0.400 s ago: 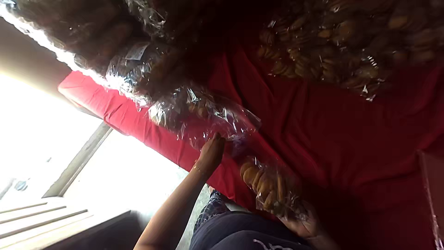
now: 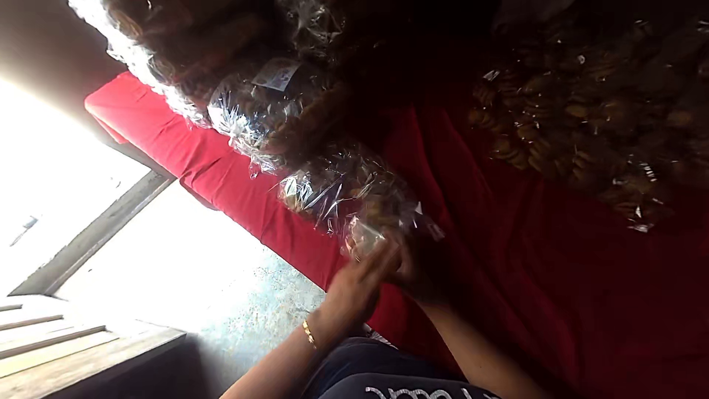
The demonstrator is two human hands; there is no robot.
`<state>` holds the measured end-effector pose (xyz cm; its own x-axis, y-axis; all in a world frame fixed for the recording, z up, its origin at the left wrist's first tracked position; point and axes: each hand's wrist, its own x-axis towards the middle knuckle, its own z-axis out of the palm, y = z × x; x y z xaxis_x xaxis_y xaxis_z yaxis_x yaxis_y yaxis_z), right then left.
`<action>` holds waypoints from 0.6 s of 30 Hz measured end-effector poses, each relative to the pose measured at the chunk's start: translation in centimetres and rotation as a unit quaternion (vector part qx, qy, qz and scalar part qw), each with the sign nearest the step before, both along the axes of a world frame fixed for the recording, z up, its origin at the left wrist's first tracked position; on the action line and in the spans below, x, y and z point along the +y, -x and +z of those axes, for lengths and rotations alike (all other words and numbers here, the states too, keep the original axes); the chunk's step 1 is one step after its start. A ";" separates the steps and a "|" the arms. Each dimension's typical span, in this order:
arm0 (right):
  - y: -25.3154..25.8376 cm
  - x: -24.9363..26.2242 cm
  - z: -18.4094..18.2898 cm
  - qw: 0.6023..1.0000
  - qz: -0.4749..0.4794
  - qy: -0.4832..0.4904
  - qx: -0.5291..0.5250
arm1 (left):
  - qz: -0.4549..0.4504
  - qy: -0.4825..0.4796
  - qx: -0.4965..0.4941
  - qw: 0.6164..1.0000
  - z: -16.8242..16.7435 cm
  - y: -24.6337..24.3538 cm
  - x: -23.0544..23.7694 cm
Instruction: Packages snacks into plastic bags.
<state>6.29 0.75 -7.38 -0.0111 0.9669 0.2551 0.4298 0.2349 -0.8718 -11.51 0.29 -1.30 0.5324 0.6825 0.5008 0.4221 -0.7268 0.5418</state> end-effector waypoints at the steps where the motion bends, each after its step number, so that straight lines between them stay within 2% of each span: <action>1: 0.7 0.3 0.3 1.000 0.029 -0.002 -0.009 | -0.055 -0.027 0.016 0.998 -0.5 -0.2 -1.1; 4: 1.4 1.3 1.5 0.990 0.081 0.059 -0.103 | -0.226 -0.036 0.040 0.973 -1.7 -0.7 -2.1; 6: 2.3 2.5 1.4 0.979 0.061 0.053 -0.186 | -0.271 -0.017 0.025 0.962 -1.4 -1.5 -1.6; 8: 3.8 3.9 0.7 0.965 0.040 0.031 -0.256 | -0.297 0.012 -0.001 0.955 -0.7 -2.8 -1.3; 11: 5.8 6.2 2.2 0.936 0.062 0.107 -0.330 | -0.316 0.056 -0.036 0.946 -0.5 -5.0 -2.2; 13: 6.6 7.2 1.9 0.923 0.045 0.091 -0.371 | -0.319 0.078 -0.063 0.943 -0.6 -5.7 -2.8; 16: 6.7 7.4 0.6 0.937 0.013 -0.026 -0.347 | -0.317 0.114 -0.061 0.939 -0.6 -5.1 -3.1; 18: 5.2 6.5 0.4 0.954 0.053 -0.032 -0.295 | -0.306 0.154 -0.076 0.936 0.3 -3.6 -2.9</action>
<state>1.11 7.23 -7.03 -0.2674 0.9348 0.2338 0.8115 0.3493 -0.4684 -7.87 -2.56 -1.04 0.8099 0.3969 0.4319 -0.1222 -0.6060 0.7861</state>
